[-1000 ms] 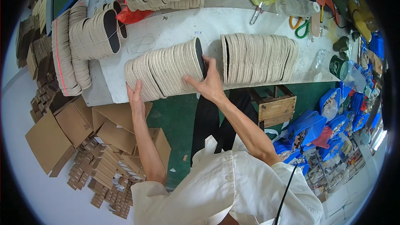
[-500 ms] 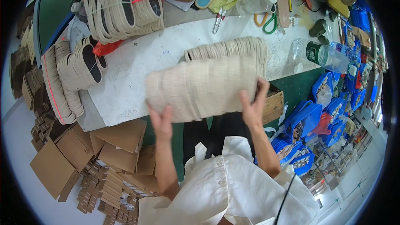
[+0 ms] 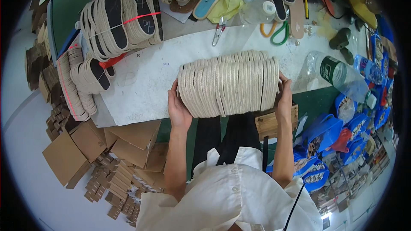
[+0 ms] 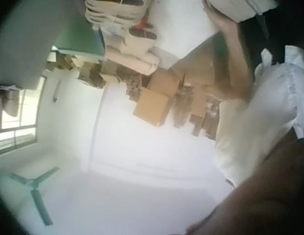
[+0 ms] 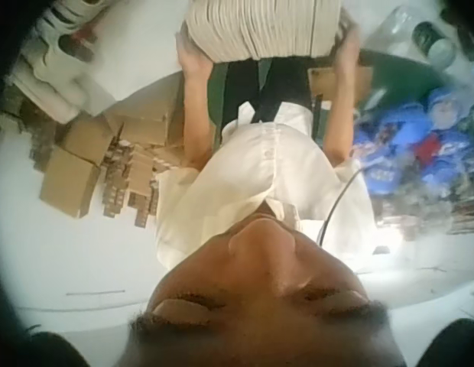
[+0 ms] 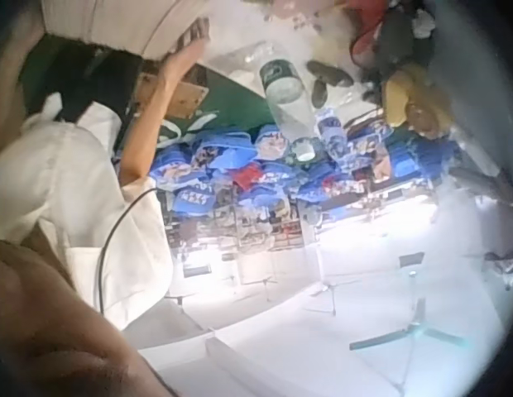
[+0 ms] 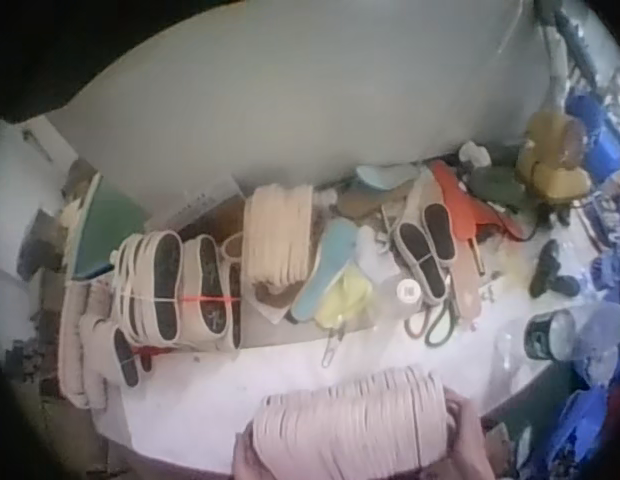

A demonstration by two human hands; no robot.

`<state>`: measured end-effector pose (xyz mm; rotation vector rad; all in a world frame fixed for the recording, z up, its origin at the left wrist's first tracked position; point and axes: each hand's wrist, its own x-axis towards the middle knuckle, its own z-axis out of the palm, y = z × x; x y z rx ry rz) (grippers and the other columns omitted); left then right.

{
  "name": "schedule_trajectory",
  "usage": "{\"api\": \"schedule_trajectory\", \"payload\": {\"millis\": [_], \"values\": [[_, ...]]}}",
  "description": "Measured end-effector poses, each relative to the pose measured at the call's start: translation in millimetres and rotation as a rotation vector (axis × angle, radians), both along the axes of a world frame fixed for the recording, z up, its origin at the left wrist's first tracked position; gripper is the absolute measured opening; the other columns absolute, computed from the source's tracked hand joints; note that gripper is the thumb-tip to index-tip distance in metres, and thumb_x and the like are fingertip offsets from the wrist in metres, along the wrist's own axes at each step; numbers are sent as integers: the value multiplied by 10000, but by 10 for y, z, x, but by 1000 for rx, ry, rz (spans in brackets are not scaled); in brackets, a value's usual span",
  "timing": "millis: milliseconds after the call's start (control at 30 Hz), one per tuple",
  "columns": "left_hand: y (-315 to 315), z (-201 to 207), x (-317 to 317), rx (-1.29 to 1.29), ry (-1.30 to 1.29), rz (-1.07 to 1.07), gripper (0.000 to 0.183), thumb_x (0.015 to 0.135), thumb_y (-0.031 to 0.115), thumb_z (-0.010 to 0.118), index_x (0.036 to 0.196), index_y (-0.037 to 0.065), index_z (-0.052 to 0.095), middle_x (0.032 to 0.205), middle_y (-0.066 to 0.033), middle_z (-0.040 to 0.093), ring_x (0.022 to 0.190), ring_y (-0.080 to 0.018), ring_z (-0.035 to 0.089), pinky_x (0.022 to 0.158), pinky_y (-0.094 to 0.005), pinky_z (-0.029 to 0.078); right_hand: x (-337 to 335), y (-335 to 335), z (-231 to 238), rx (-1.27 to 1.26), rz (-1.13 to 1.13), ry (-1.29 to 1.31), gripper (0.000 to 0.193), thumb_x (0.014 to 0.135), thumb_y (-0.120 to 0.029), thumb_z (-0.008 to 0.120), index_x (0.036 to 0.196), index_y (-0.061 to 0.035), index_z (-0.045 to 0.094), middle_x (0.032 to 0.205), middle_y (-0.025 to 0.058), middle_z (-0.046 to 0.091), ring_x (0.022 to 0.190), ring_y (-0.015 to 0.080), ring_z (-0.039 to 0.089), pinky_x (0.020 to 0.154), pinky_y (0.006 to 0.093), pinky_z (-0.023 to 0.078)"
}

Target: Organizing, stacking, and sorting shoe sole components on a production workbench.

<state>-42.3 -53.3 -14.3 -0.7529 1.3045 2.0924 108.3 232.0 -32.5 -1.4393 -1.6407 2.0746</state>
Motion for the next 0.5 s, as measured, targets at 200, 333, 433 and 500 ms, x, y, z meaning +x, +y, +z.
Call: {"api": "schedule_trajectory", "payload": {"millis": [200, 333, 433, 500], "values": [[-85, -481, 4, -398, -61, -119, 557, 1122, 397, 354, 1513, 12, 449, 1437, -156, 578, 1301, -271, 573, 1110, -407, 463, -163, 114, -309, 167, 285, -67, 596, 1125, -468, 357, 1399, 18, 566, 1379, 159, 591, 1277, 220, 544, 1099, 334, 399], [65, -409, 113, -304, -105, -69, 527, 1115, 336, 402, 1548, 35, 420, 1441, -147, 586, 1278, -271, 595, 1077, -394, 505, -76, 91, -386, -223, 143, -47, 673, 1122, -516, 291, 1470, 22, 498, 1414, 146, 568, 1262, 222, 560, 1113, 349, 397], [78, -454, 196, -243, -166, 27, 524, 1113, 331, 423, 1553, 46, 415, 1470, -138, 567, 1305, -262, 581, 1110, -392, 485, -128, 139, -274, -349, 72, -53, 674, 1120, -514, 293, 1515, 11, 444, 1449, 139, 553, 1299, 222, 546, 1128, 353, 400], [43, -428, 251, -206, -166, 51, 521, 1112, 337, 429, 1551, 57, 420, 1488, -127, 555, 1321, -253, 570, 1126, -397, 472, -59, 148, -219, -395, 63, -91, 679, 1114, -521, 307, 1560, -14, 378, 1495, 129, 519, 1350, 217, 519, 1160, 367, 384]]}}
